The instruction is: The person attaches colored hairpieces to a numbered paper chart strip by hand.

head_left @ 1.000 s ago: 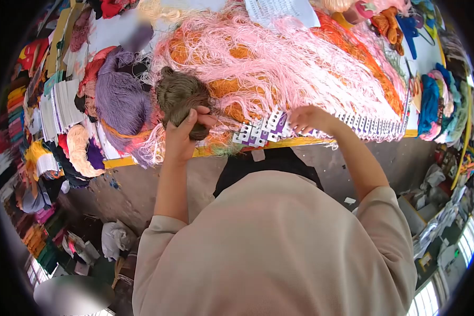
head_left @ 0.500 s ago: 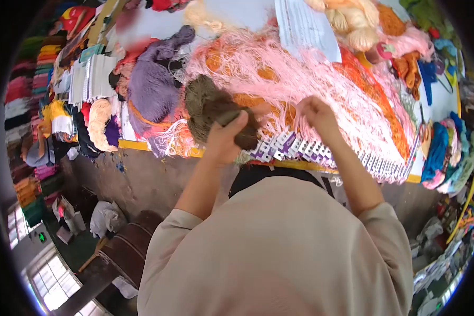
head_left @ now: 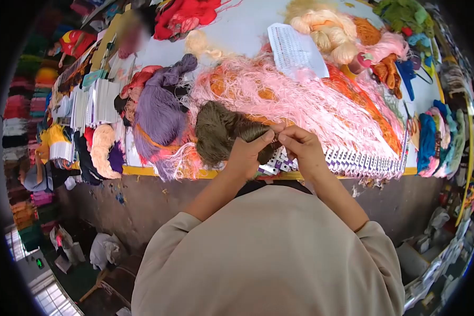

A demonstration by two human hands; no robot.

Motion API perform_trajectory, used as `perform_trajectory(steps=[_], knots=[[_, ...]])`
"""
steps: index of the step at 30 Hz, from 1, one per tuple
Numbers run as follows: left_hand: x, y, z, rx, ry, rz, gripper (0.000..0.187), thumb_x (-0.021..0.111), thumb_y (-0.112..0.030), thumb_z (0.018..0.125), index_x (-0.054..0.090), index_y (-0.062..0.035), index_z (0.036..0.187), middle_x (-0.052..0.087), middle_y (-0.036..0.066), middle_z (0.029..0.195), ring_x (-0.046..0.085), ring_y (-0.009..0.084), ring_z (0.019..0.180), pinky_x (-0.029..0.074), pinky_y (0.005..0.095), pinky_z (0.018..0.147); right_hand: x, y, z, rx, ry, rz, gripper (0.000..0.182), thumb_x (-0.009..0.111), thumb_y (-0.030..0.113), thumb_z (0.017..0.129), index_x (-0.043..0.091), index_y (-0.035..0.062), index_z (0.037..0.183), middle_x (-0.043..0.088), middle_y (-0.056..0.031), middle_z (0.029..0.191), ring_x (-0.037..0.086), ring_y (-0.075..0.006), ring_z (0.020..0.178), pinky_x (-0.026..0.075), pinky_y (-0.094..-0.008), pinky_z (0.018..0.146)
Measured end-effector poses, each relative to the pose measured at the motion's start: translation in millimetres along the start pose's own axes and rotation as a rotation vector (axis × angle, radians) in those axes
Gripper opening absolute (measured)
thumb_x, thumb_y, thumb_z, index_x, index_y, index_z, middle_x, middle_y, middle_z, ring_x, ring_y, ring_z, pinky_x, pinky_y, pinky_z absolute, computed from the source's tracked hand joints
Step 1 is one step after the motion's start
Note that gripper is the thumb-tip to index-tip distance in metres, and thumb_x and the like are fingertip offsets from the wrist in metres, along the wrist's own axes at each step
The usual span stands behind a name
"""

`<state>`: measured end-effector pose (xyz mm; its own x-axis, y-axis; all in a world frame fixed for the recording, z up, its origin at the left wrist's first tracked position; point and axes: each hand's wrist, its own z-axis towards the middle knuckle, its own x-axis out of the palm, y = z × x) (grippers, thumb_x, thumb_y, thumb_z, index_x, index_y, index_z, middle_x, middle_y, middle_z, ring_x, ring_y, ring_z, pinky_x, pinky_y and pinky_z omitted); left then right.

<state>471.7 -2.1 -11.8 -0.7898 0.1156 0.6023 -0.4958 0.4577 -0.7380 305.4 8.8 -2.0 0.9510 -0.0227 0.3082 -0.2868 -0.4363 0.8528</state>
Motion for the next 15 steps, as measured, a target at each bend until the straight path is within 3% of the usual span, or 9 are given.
perform_trajectory(steps=[2, 5, 7, 10, 11, 12, 15], knots=[[-5.1, -0.9, -1.9, 0.035, 0.007, 0.004, 0.03, 0.064, -0.018, 0.093, 0.066, 0.0039, 0.113, 0.068, 0.009, 0.111, 0.062, 0.0162, 0.103, 0.048, 0.0308, 0.093, 4.9, -5.3, -7.1, -0.003, -0.023, 0.074, 0.007, 0.067, 0.012, 0.09, 0.069, 0.0058, 0.093, 0.059, 0.0037, 0.075, 0.046, -0.0041, 0.058, 0.036, -0.0202, 0.052], [-15.7, 3.8, -4.7, -0.038, 0.125, -0.089, 0.027, 0.06, -0.016, 0.095, 0.064, 0.0028, 0.114, 0.065, 0.013, 0.118, 0.061, 0.019, 0.106, 0.05, 0.0338, 0.091, 5.6, -19.6, -16.0, -0.019, -0.03, 0.182, 0.008, 0.068, 0.012, 0.089, 0.069, 0.0064, 0.094, 0.061, 0.0033, 0.079, 0.046, -0.0037, 0.059, 0.037, -0.0199, 0.052], [-8.8, 0.4, -8.1, 0.014, 0.114, 0.109, 0.027, 0.061, -0.018, 0.095, 0.065, 0.0038, 0.11, 0.066, 0.011, 0.114, 0.062, 0.018, 0.103, 0.05, 0.0335, 0.09, 6.0, -19.1, -22.4, -0.029, -0.017, 0.237, 0.008, 0.069, 0.011, 0.088, 0.069, 0.0058, 0.093, 0.067, 0.0016, 0.09, 0.046, -0.0035, 0.061, 0.038, -0.0194, 0.052], [7.1, -2.9, -12.6, 0.002, 0.026, 0.241, 0.027, 0.064, -0.017, 0.093, 0.065, 0.0059, 0.109, 0.067, 0.01, 0.108, 0.063, 0.0166, 0.096, 0.05, 0.0315, 0.086, 4.1, -9.8, -29.5, -0.027, -0.045, 0.223, 0.008, 0.068, 0.011, 0.088, 0.069, 0.0055, 0.094, 0.068, 0.0013, 0.09, 0.046, -0.0034, 0.061, 0.038, -0.0193, 0.053], [8.8, -1.7, -10.3, 0.003, 0.035, 0.249, 0.027, 0.064, -0.017, 0.093, 0.065, 0.0059, 0.109, 0.067, 0.01, 0.108, 0.063, 0.0166, 0.096, 0.05, 0.0315, 0.086, -1.4, -10.8, -29.8, -0.002, -0.029, 0.253, 0.007, 0.067, 0.013, 0.09, 0.07, 0.0065, 0.093, 0.059, 0.0047, 0.079, 0.046, -0.003, 0.062, 0.035, -0.0195, 0.053], [10.6, 1.2, -7.6, -0.039, 0.04, 0.18, 0.028, 0.064, -0.018, 0.093, 0.067, 0.005, 0.109, 0.068, 0.009, 0.11, 0.062, 0.0147, 0.099, 0.048, 0.0301, 0.09, -7.9, -13.5, -29.1, -0.01, -0.031, 0.257, 0.007, 0.067, 0.013, 0.09, 0.07, 0.0065, 0.093, 0.059, 0.0047, 0.079, 0.046, -0.003, 0.062, 0.035, -0.0195, 0.053], [25.8, 5.7, 0.2, -0.063, 0.033, 0.152, 0.029, 0.064, -0.018, 0.093, 0.067, 0.0056, 0.109, 0.068, 0.007, 0.109, 0.061, 0.0126, 0.1, 0.045, 0.0284, 0.093, -27.5, -9.9, -29.1, 0.001, 0.069, 0.32, 0.007, 0.065, 0.012, 0.091, 0.067, 0.0068, 0.095, 0.068, 0.0015, 0.093, 0.046, -0.004, 0.064, 0.038, -0.0199, 0.056]])
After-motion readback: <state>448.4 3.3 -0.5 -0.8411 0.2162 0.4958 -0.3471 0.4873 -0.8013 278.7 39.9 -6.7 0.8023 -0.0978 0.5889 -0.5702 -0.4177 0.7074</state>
